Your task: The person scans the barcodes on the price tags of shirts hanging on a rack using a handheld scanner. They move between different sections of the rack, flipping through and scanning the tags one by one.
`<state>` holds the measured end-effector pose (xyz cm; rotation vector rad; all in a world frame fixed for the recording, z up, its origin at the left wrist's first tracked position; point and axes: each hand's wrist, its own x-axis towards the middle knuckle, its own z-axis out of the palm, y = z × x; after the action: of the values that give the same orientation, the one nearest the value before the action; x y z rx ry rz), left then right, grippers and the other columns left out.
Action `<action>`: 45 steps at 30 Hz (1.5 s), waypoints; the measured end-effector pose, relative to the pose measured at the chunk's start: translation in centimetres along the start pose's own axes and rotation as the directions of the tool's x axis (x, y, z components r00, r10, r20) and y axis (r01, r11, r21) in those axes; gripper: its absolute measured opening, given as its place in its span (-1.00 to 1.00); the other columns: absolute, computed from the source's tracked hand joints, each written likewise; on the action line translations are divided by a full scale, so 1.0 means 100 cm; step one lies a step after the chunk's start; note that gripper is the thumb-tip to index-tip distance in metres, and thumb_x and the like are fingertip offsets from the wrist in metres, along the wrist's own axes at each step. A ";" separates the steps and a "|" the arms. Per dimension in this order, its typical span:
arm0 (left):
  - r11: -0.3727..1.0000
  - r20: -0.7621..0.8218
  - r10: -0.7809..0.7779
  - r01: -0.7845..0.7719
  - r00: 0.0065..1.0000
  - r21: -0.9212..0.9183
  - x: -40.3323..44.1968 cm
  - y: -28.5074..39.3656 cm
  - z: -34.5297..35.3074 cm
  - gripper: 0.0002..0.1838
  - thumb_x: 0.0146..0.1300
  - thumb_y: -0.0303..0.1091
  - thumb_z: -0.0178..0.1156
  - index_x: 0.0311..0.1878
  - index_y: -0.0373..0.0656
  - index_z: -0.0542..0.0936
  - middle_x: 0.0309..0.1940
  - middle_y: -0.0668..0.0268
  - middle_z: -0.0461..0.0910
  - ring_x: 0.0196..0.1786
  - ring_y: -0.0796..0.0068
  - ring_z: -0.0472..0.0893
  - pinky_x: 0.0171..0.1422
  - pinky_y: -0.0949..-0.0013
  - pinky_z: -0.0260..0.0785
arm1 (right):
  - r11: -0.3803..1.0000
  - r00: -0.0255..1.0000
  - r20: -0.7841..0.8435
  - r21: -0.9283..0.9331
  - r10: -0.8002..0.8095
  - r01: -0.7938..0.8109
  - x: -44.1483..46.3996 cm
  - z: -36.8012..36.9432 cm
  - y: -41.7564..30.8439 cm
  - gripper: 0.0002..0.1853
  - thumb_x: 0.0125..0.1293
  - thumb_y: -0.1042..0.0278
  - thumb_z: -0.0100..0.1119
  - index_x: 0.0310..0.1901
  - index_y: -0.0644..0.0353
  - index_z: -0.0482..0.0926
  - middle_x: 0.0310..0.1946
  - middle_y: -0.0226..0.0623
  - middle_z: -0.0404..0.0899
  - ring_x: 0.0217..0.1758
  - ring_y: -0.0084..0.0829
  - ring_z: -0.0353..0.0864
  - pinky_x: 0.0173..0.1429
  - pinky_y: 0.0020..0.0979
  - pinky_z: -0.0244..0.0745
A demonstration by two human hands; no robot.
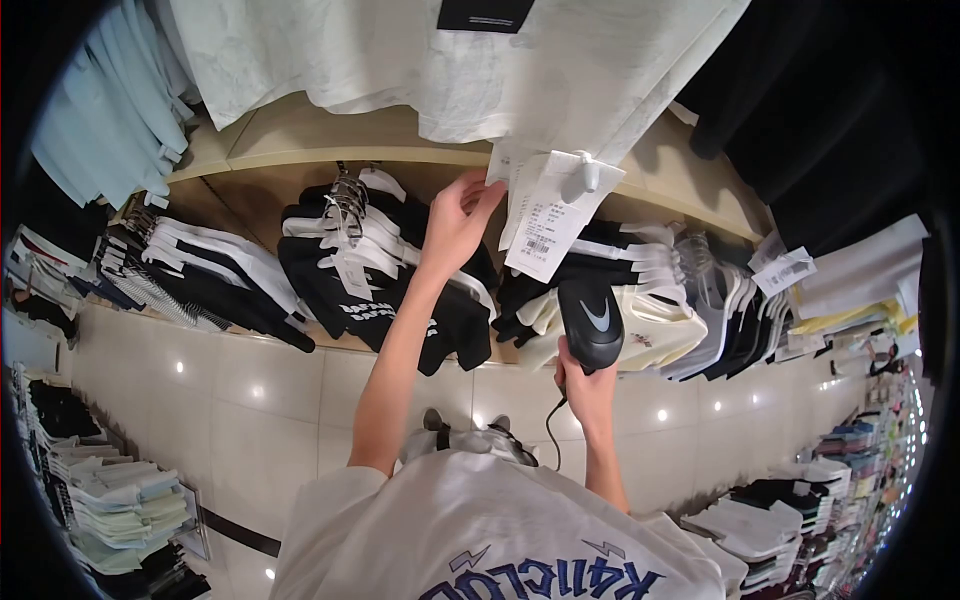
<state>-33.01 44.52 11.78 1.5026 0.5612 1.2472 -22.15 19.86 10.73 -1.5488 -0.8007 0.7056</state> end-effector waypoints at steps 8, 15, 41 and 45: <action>0.994 -0.134 -0.064 0.051 0.989 -0.100 -0.009 0.010 -0.013 -0.77 0.44 -0.39 0.20 -0.05 -0.42 0.61 -0.24 0.17 0.72 -0.19 0.46 0.74 -0.10 0.44 0.55 | 0.999 0.994 0.105 -0.029 -0.017 0.020 -0.018 0.027 0.004 -0.91 0.20 0.53 0.30 -0.27 0.33 0.62 -0.54 -0.42 0.58 -0.54 -0.64 0.50 -0.43 -0.48 0.40; 0.997 -0.202 0.041 -0.026 0.979 0.077 -0.030 0.019 -0.042 -0.81 0.40 -0.44 0.24 -0.08 -0.42 0.60 -0.25 0.18 0.72 -0.19 0.49 0.72 -0.17 0.49 0.54 | 0.971 0.948 0.248 -0.079 -0.202 0.227 -0.008 0.073 0.000 -0.86 0.25 0.46 0.35 -0.25 0.29 0.58 -0.58 -0.44 0.54 -0.61 -0.64 0.47 -0.51 -0.51 0.36; 0.950 0.158 -0.006 -0.044 0.987 0.310 -0.057 0.039 -0.070 -0.94 0.41 -0.57 0.09 -0.15 -0.27 0.40 -0.50 0.17 0.60 -0.42 0.43 0.64 -0.28 0.35 0.44 | 0.965 0.979 0.184 0.262 -0.083 0.032 0.020 0.131 -0.033 -0.85 0.34 0.43 0.30 -0.15 0.29 0.60 -0.54 -0.51 0.55 -0.54 -0.71 0.43 -0.45 -0.55 0.33; 0.945 0.150 -0.090 0.037 0.985 0.324 -0.061 0.044 -0.070 -0.94 0.43 -0.55 0.07 -0.14 -0.28 0.39 -0.54 0.21 0.57 -0.47 0.47 0.61 -0.34 0.39 0.41 | 0.956 0.977 0.118 0.258 -0.177 0.142 0.023 0.137 -0.032 -0.87 0.36 0.39 0.29 -0.20 0.26 0.59 -0.66 -0.56 0.45 -0.65 -0.72 0.32 -0.56 -0.55 0.20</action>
<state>-42.60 40.86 12.62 1.8236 0.7223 1.0039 -32.23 29.80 12.27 -1.2049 -0.8953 0.7695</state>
